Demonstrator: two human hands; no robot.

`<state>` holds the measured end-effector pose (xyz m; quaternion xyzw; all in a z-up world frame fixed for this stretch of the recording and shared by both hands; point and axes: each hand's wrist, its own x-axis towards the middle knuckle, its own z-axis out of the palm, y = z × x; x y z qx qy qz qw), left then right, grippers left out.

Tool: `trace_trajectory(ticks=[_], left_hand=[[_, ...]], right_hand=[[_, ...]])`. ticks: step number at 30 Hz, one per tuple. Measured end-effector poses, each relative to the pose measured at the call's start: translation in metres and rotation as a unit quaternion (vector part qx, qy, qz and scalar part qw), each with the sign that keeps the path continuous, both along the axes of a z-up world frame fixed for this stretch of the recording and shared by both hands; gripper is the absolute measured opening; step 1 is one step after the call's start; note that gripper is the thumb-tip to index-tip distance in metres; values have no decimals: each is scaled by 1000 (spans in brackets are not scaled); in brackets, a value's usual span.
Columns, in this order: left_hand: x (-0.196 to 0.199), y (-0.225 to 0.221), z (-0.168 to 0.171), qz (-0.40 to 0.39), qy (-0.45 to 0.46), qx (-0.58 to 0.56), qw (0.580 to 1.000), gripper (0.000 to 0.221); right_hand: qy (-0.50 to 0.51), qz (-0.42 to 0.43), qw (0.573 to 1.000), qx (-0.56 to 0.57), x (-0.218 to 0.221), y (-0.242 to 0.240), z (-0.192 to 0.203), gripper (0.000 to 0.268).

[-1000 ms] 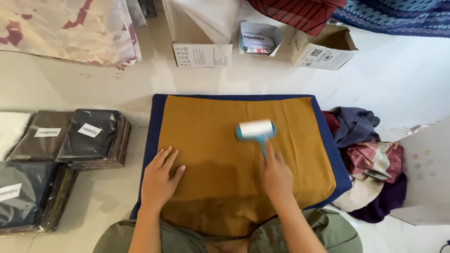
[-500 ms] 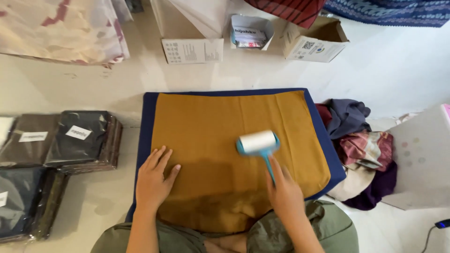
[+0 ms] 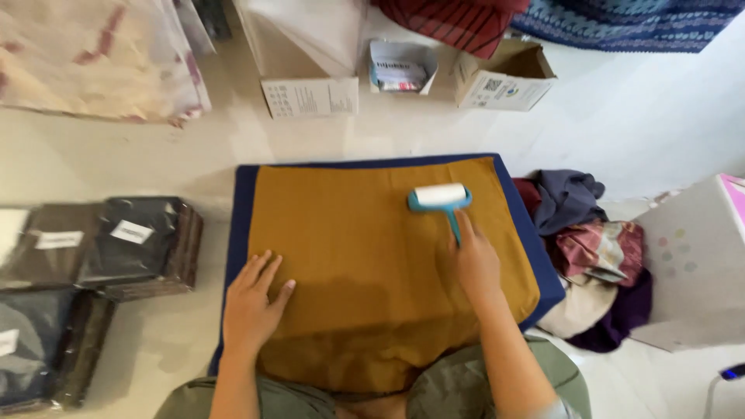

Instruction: Cleaning fabric items with a lint roller, folding them neatly, and placing them into plastic packaging.

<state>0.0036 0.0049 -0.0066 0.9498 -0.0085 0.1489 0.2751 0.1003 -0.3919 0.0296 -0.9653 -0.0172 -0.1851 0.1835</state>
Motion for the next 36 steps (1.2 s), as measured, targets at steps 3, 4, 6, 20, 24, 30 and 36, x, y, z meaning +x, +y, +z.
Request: trace_trajectory(ticks=[3,4,6,20,24,30,36], left_hand=[[0,-2,4,18,55,7,998,60],[-1,-1,5,15,50,13,999,60],[0,-1,5,25,70,-1,997,61],[2,3,-11,22,13,39,999,60],[2,2,-9,33,39,37,998,61],[4,4,-12,26,30,40,998,61],[-1,-2,7,35,86,8,996,62]], right_hand=[[12,17,999,28,88,11,-9,50],[7,14,999,33,96,14,-7,50],[40,23,998,53,113,14,-1,51],[79,-107,991,-16,-212,-72,-13,64],[0,-73,996,-54,-158,-85,-8,63],[62,-53,996,29,21,-56,11,56],[35,-49,996,59,108,-30,13,47]])
